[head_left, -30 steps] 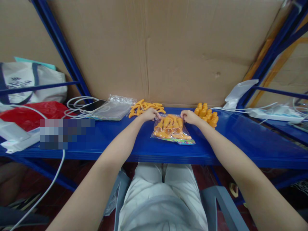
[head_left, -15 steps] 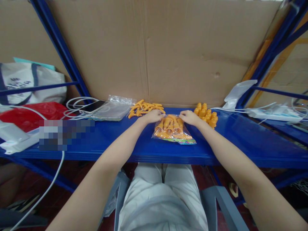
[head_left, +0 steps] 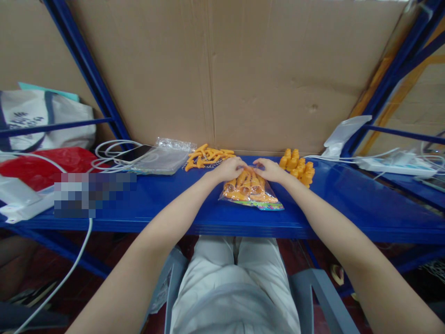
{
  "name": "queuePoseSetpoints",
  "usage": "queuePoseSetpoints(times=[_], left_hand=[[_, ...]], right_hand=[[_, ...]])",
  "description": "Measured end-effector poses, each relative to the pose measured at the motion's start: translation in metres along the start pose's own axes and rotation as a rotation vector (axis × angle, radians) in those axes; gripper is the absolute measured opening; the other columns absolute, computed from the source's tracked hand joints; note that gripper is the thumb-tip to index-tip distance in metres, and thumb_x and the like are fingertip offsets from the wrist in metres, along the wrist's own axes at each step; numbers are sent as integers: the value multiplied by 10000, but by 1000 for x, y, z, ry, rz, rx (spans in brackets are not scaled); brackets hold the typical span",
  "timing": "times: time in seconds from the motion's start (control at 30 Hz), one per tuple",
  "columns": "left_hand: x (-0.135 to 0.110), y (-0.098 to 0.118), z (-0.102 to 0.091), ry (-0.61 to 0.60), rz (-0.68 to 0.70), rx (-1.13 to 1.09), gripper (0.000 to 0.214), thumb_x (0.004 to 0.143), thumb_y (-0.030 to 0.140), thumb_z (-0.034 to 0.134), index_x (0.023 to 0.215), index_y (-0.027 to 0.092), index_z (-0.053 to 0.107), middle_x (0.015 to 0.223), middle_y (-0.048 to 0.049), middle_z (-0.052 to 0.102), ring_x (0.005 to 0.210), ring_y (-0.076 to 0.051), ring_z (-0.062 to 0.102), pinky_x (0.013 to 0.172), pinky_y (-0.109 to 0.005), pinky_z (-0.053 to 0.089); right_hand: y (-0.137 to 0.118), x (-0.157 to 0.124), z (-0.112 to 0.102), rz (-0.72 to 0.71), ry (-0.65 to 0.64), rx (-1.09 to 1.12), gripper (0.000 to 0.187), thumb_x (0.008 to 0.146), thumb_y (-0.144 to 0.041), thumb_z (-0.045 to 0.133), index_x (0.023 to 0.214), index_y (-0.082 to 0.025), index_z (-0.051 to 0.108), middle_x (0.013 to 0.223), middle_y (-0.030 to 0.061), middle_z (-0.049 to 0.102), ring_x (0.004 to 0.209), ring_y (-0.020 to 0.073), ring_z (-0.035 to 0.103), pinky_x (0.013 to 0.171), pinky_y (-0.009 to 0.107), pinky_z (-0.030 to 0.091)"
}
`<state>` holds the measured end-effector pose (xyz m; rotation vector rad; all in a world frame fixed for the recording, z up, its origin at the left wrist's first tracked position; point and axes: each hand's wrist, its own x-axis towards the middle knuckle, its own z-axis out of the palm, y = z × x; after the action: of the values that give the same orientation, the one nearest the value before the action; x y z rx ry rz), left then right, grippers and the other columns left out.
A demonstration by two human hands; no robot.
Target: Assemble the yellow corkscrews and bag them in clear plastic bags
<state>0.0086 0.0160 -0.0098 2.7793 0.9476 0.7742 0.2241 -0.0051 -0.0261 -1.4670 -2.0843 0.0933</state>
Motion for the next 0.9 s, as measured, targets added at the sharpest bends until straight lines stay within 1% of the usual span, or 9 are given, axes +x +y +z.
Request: queuePoseSetpoints(times=[0.23, 0.33, 0.4, 0.47, 0.53, 0.63, 0.7, 0.77, 0.9], left_hand=[[-2, 1, -9, -76, -100, -20, 301, 837, 201, 605, 1052, 264, 806, 955, -30, 787, 908, -196, 689, 907, -293, 506], [-3, 1, -11, -85, -136, -42, 259, 838, 248, 618, 1007, 261, 814, 951, -28, 793, 901, -198, 696, 884, -275, 498], [-4, 2, -12, -109, -145, -73, 228, 850, 274, 614, 960, 258, 814, 963, -29, 792, 916, -201, 697, 879, -268, 491], [-4, 2, -11, -141, -130, -126, 207, 868, 299, 606, 896, 253, 806, 945, -27, 789, 917, -195, 693, 870, -254, 484], [-4, 2, -10, -160, -95, -196, 211, 879, 332, 603, 822, 244, 785, 900, -18, 781, 898, -183, 685, 859, -237, 479], [-4, 4, -7, -136, -41, -258, 263, 891, 366, 592, 731, 225, 746, 849, -16, 766, 854, -170, 670, 835, -229, 477], [-4, 5, -5, -103, -21, -237, 304, 905, 375, 571, 703, 212, 730, 818, -22, 756, 801, -165, 657, 797, -236, 474], [-4, 6, -2, -71, -17, -183, 333, 915, 382, 548, 705, 198, 730, 788, -29, 747, 742, -162, 639, 747, -248, 464], [-4, 6, 2, -26, -26, -95, 331, 910, 361, 524, 756, 182, 755, 779, -34, 749, 702, -157, 621, 687, -255, 441]], right_hand=[[0, 0, 1, 55, -36, 119, 168, 836, -277, 704, 995, -225, 712, 1022, 51, 752, 998, 225, 676, 945, 344, 492], [-7, 0, -2, 70, -79, 143, 116, 843, -235, 673, 944, -199, 717, 972, 57, 753, 932, 212, 682, 887, 317, 502], [-13, -2, -5, 105, -125, 205, 70, 835, -209, 656, 877, -184, 705, 907, 48, 746, 850, 188, 674, 806, 285, 508], [-19, -5, -9, 165, -193, 313, 22, 809, -194, 667, 821, -179, 675, 810, 27, 722, 739, 154, 645, 691, 244, 496], [-22, -9, -15, 232, -260, 432, 61, 773, -184, 696, 800, -182, 642, 703, -1, 678, 630, 125, 596, 593, 217, 460], [-24, -15, -22, 294, -345, 593, 130, 736, -174, 727, 781, -191, 606, 610, -31, 620, 554, 106, 546, 542, 208, 425], [-25, -16, -24, 315, -383, 666, 131, 742, -173, 729, 748, -190, 599, 584, -37, 596, 537, 100, 526, 534, 206, 411], [-25, -16, -23, 342, -373, 690, 145, 773, -178, 719, 695, -184, 597, 557, -38, 567, 515, 90, 494, 512, 201, 383], [-26, -12, -16, 407, -258, 661, 250, 871, -253, 690, 648, -179, 606, 508, -32, 529, 464, 85, 433, 453, 206, 327]])
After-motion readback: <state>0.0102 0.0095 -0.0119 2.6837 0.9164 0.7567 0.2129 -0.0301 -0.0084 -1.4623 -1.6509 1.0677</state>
